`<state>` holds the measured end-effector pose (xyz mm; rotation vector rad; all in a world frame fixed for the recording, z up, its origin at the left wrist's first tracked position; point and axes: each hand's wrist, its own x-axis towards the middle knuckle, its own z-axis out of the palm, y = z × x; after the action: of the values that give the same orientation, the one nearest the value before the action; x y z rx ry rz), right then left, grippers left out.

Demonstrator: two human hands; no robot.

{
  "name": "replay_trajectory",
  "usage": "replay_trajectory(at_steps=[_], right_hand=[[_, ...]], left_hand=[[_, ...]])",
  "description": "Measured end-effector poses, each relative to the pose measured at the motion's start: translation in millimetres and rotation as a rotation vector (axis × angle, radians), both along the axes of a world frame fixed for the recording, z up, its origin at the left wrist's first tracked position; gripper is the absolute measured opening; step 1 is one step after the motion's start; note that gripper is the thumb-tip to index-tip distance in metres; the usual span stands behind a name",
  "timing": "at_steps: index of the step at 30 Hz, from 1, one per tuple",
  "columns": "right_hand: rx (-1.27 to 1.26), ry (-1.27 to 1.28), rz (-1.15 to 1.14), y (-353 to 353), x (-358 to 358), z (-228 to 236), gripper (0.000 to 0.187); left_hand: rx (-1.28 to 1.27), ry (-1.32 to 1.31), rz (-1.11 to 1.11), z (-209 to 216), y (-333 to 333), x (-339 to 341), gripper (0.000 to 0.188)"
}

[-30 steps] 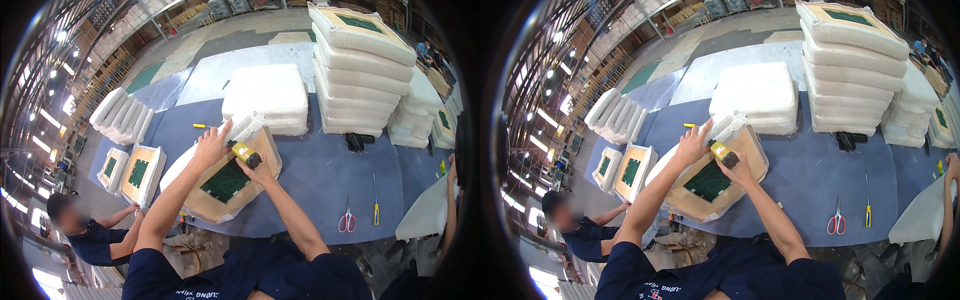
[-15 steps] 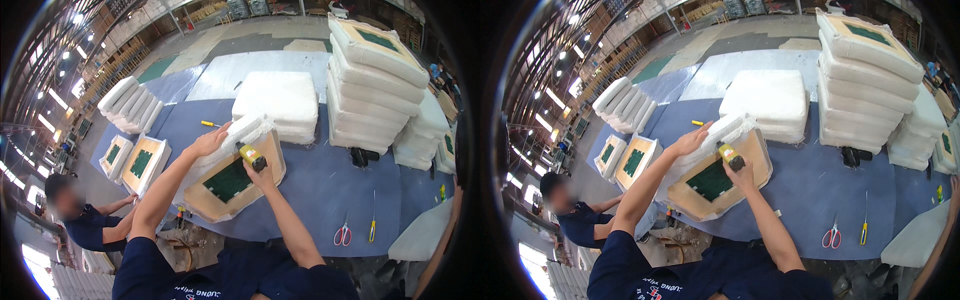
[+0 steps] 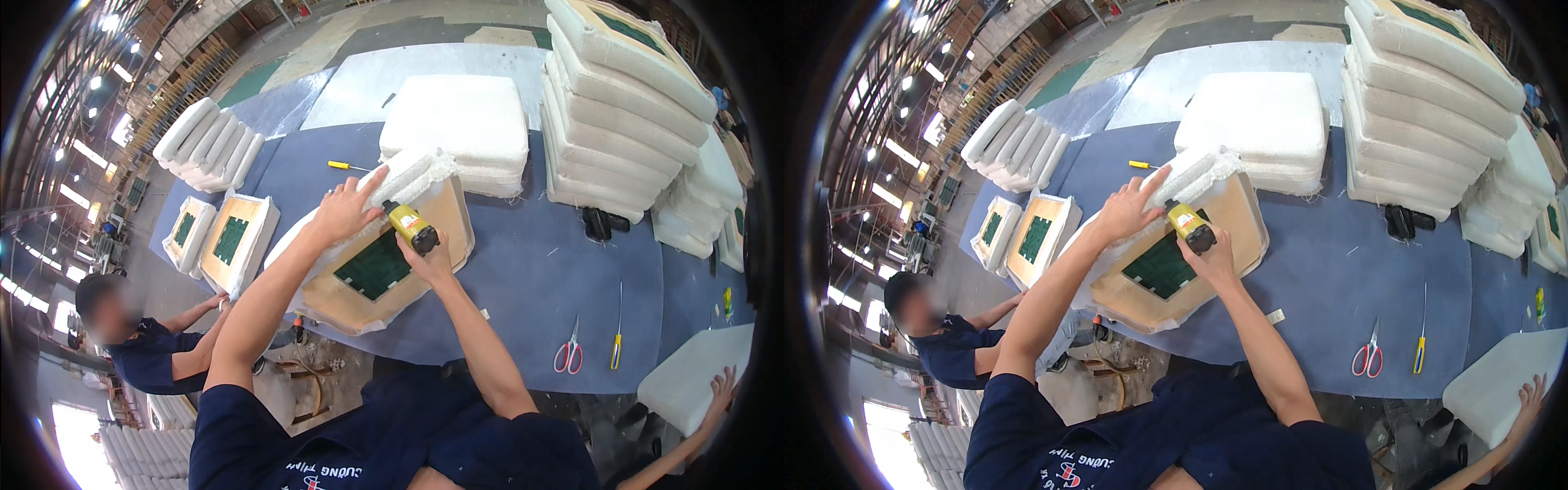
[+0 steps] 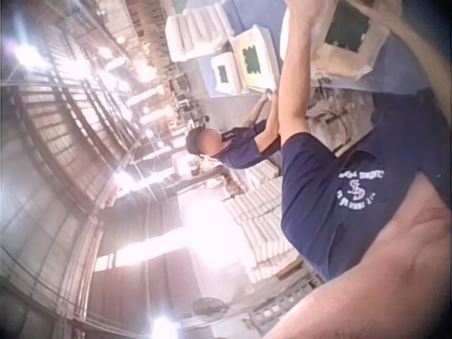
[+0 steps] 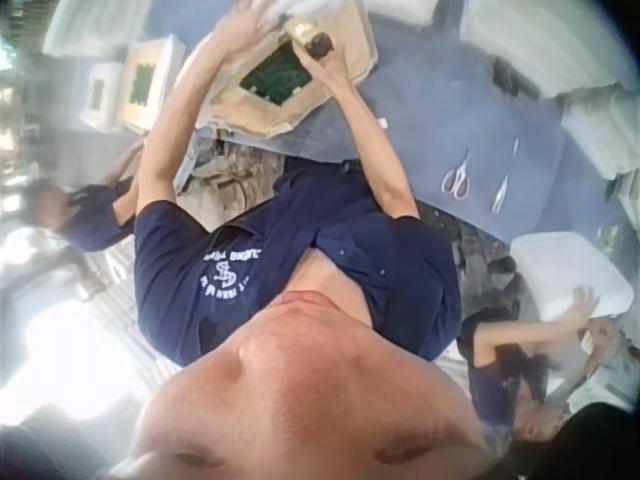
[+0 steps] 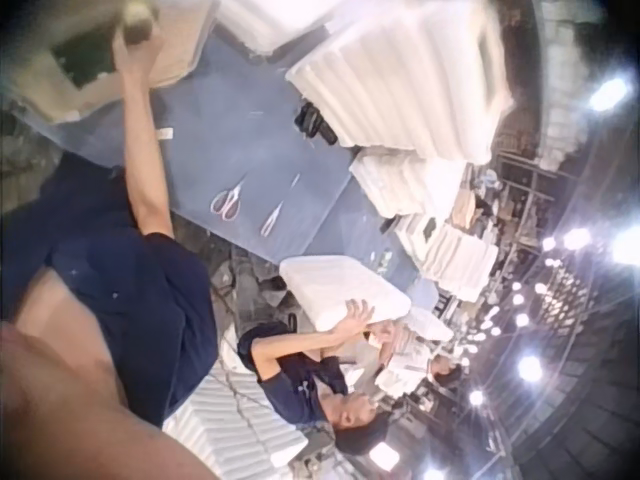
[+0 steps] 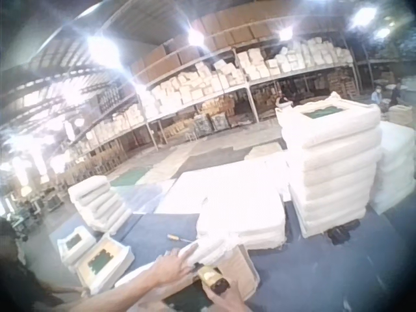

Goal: The person wraps white fabric around rectangular foam blocks and secures it with a staple gun. They repeatedly trim excess fabric with scissors, fold edges, and staple the fabric to the foam. Finished cushions are stacked on the table.

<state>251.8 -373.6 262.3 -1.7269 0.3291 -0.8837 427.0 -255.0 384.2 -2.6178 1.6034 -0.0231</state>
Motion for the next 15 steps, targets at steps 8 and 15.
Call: replay_trajectory(at_steps=[8, 15], right_hand=[[0.032, -0.004, 0.082, 13, -3, 4, 0.029], [-0.009, -0.071, 0.021, 28, -8, -6, 0.029]], left_hand=[[0.006, 0.028, 0.013, 5, -1, 1, 0.111], [0.056, 0.086, 0.002, 10, 5, -9, 0.118]])
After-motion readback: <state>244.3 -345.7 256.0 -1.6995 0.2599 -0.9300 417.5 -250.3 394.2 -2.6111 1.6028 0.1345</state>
